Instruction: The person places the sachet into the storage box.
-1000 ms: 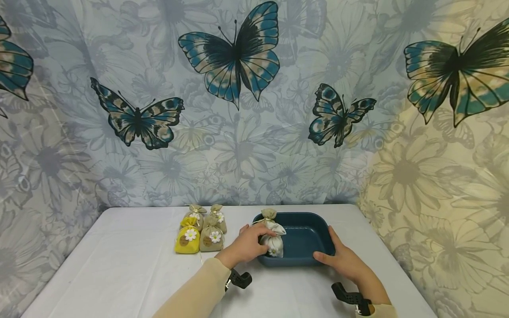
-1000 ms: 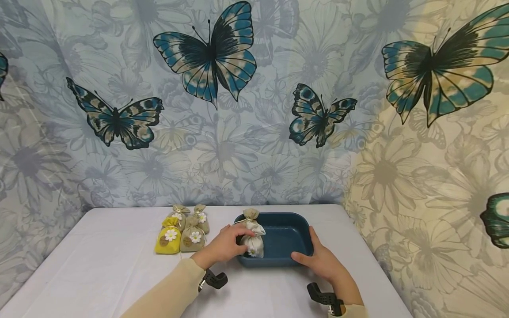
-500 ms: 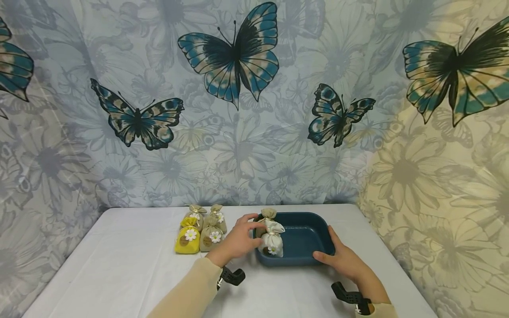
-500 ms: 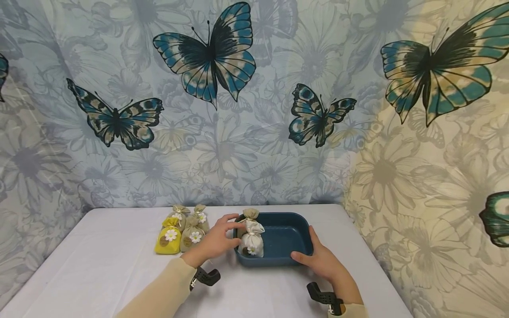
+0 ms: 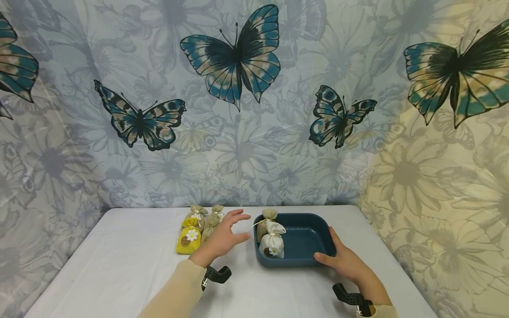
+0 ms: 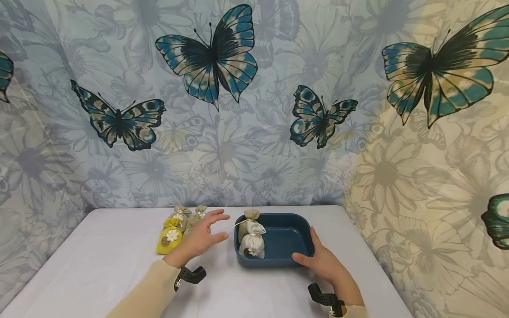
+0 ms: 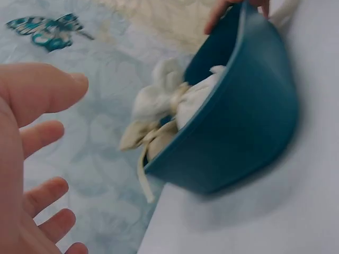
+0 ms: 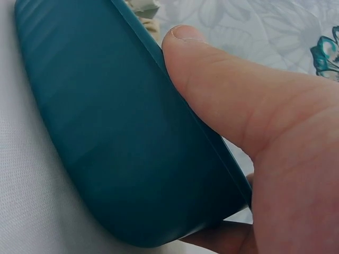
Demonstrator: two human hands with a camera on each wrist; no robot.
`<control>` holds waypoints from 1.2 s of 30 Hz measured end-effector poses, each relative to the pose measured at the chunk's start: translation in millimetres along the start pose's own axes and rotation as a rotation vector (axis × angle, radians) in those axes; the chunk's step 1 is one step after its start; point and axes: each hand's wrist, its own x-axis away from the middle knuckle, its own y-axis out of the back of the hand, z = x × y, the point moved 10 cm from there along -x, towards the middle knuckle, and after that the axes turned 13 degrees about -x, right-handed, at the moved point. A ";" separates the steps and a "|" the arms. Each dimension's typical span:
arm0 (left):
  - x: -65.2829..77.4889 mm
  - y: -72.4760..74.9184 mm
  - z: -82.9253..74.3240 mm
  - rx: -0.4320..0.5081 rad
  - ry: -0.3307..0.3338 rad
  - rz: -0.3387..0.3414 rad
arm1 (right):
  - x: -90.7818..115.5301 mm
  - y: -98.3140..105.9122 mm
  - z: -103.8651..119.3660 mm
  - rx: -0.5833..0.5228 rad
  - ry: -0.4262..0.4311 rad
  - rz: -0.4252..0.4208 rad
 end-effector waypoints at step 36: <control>70.4 104.6 110.3 0.101 0.214 -0.071 | -1.5 0.3 -2.1 -0.002 0.004 0.002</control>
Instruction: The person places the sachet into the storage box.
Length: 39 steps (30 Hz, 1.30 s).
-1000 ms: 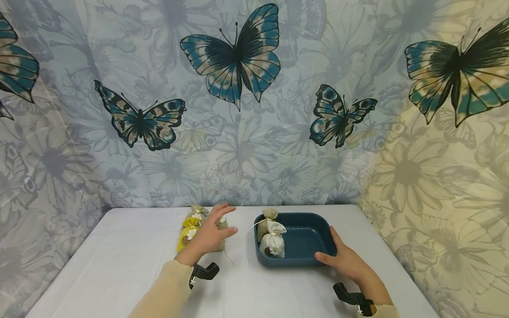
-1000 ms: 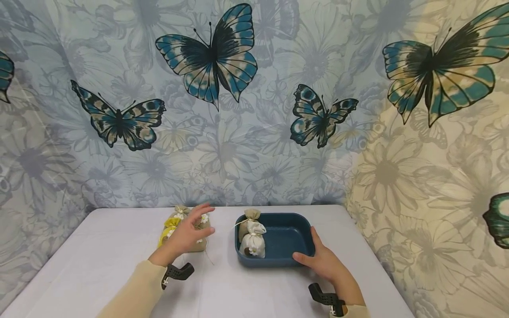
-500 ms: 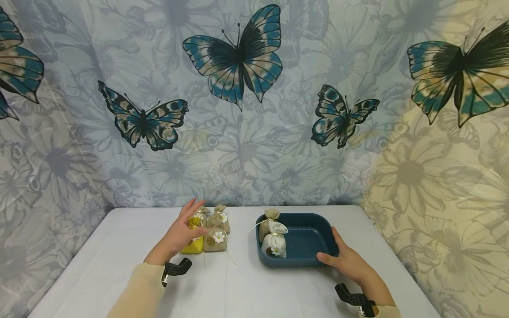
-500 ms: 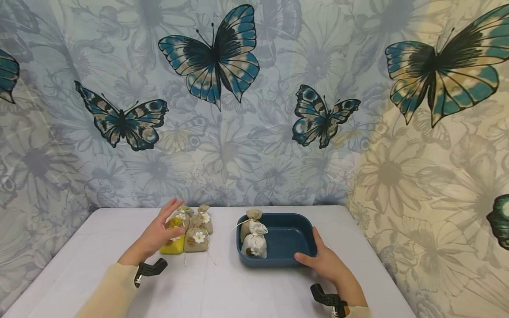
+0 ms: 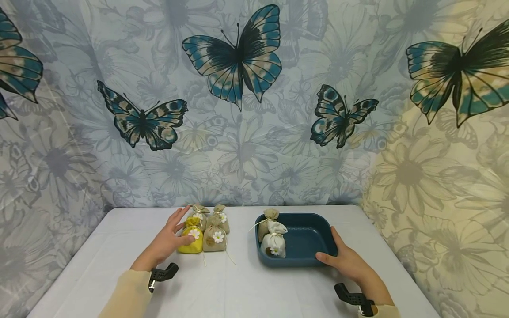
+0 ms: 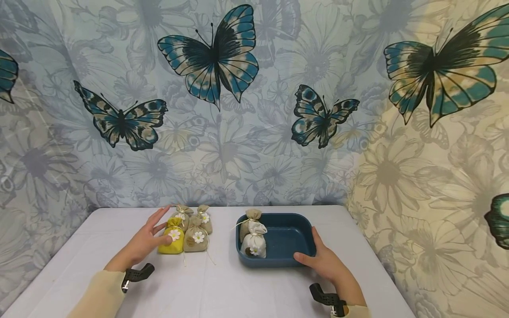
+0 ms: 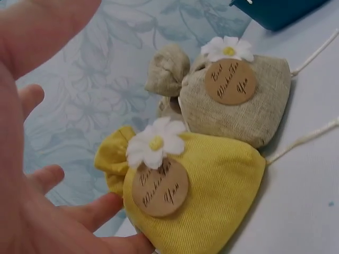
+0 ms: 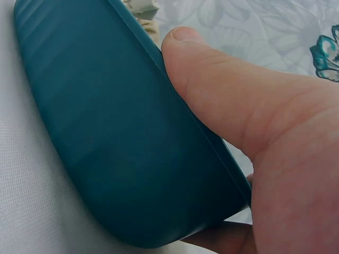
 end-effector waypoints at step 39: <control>22.0 -9.0 32.5 -0.064 0.152 -0.073 | 2.2 0.3 0.1 -0.012 0.006 -0.009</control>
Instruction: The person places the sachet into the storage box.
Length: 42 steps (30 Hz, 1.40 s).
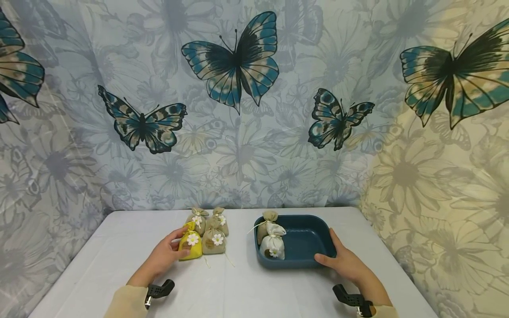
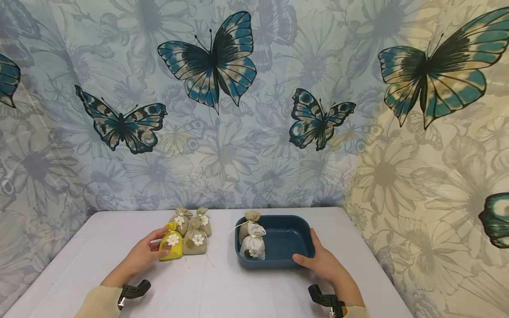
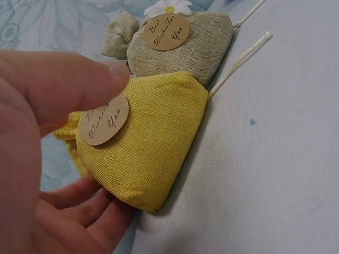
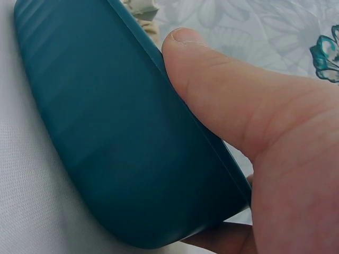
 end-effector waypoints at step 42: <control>4.6 -6.6 -15.1 -0.247 -0.163 -0.034 | -0.8 0.2 0.6 0.015 0.002 -0.006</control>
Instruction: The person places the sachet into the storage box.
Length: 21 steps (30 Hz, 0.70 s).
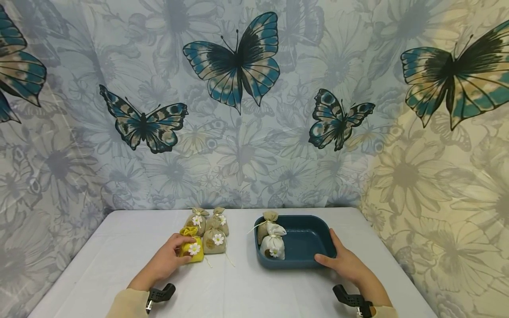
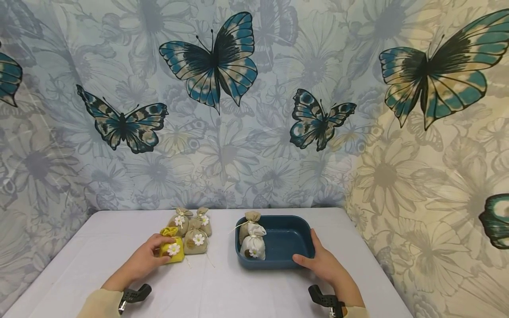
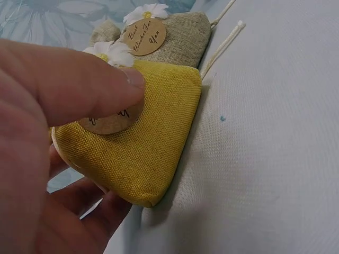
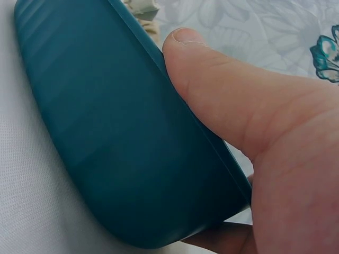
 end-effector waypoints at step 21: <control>4.3 -7.0 1.1 -0.096 -0.014 0.059 | 1.3 -0.7 2.5 0.003 0.002 0.000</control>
